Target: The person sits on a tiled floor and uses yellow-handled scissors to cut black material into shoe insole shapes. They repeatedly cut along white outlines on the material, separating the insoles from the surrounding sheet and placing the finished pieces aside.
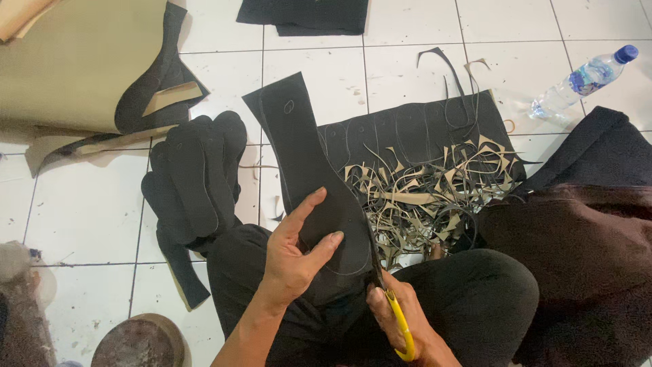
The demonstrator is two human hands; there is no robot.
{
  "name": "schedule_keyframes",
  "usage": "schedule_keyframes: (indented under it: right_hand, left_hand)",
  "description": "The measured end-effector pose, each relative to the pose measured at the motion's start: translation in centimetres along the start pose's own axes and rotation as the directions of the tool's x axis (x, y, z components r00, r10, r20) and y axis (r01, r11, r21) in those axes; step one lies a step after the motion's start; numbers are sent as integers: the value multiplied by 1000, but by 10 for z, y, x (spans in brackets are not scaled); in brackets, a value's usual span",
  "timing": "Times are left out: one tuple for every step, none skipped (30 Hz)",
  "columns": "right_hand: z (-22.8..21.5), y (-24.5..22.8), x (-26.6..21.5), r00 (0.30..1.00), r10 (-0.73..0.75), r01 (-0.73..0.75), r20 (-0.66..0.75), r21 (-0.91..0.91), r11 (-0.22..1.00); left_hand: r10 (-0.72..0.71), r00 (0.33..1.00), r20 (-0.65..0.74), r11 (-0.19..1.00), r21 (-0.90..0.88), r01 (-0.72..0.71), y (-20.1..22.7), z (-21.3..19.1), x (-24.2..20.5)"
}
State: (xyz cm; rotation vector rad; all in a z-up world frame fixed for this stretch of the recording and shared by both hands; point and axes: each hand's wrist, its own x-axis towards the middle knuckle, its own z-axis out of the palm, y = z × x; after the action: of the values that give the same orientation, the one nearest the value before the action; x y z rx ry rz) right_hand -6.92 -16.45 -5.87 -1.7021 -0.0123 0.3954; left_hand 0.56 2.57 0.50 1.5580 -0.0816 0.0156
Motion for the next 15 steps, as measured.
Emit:
schedule_keyframes:
  right_hand:
    - [-1, 0, 0, 1000, 23, -24, -10, -78, 997]
    - [-3, 0, 1, 999, 45, -48, -21, -156, 987]
    - [-2, -4, 0, 999, 46, -48, -20, -155, 987]
    - [-2, -7, 0, 998, 65, -68, -22, -157, 985]
    - [-2, -11, 0, 996, 84, -87, -24, -159, 983]
    - [-2, -4, 0, 996, 85, -87, -24, -159, 983]
    - [-2, 3, -1, 997, 70, -73, -28, -153, 985]
    - [-2, 9, -1, 998, 55, -59, -33, -147, 987]
    - [-3, 1, 0, 998, 56, -60, -31, -146, 987]
    - [-4, -7, 0, 999, 50, -48, 9, -158, 986]
    - [-5, -15, 1, 998, 43, -35, 47, -168, 985]
    - [-7, -14, 4, 998, 43, -35, 46, -168, 985]
    - [-10, -13, 7, 997, 8, 5, 70, -174, 985]
    - [-12, -12, 10, 995, -28, 44, 95, -179, 983]
    - [-13, -10, 11, 995, -28, 45, 94, -179, 983]
  left_hand:
    - [-28, 999, 16, 999, -14, 28, 2, -1, 0]
    - [-56, 998, 32, 998, -28, 57, 4, -2, 1]
    - [-57, 998, 31, 998, -27, 58, 4, -3, 1]
    - [-38, 997, 61, 999, -35, 40, 4, -4, 1]
    - [-18, 996, 91, 999, -43, 22, 4, -5, 2]
    - [-18, 996, 91, 999, -44, 23, 4, -4, 3]
    - [-47, 997, 64, 998, -30, 49, 4, -3, 3]
    - [-75, 997, 35, 997, -17, 76, 4, -3, 3]
    - [-77, 996, 34, 997, -16, 77, 5, -3, 2]
    - [-74, 996, 50, 997, -16, 75, 5, -3, 2]
    - [-71, 995, 66, 997, -15, 72, 6, -2, 1]
    - [-71, 995, 67, 997, -15, 73, 5, -1, 1]
    - [-44, 993, 107, 999, 27, 42, 5, 0, 0]
    - [-19, 989, 148, 998, 69, 9, 4, 1, -1]
    - [-19, 989, 149, 998, 69, 8, 3, 2, -2]
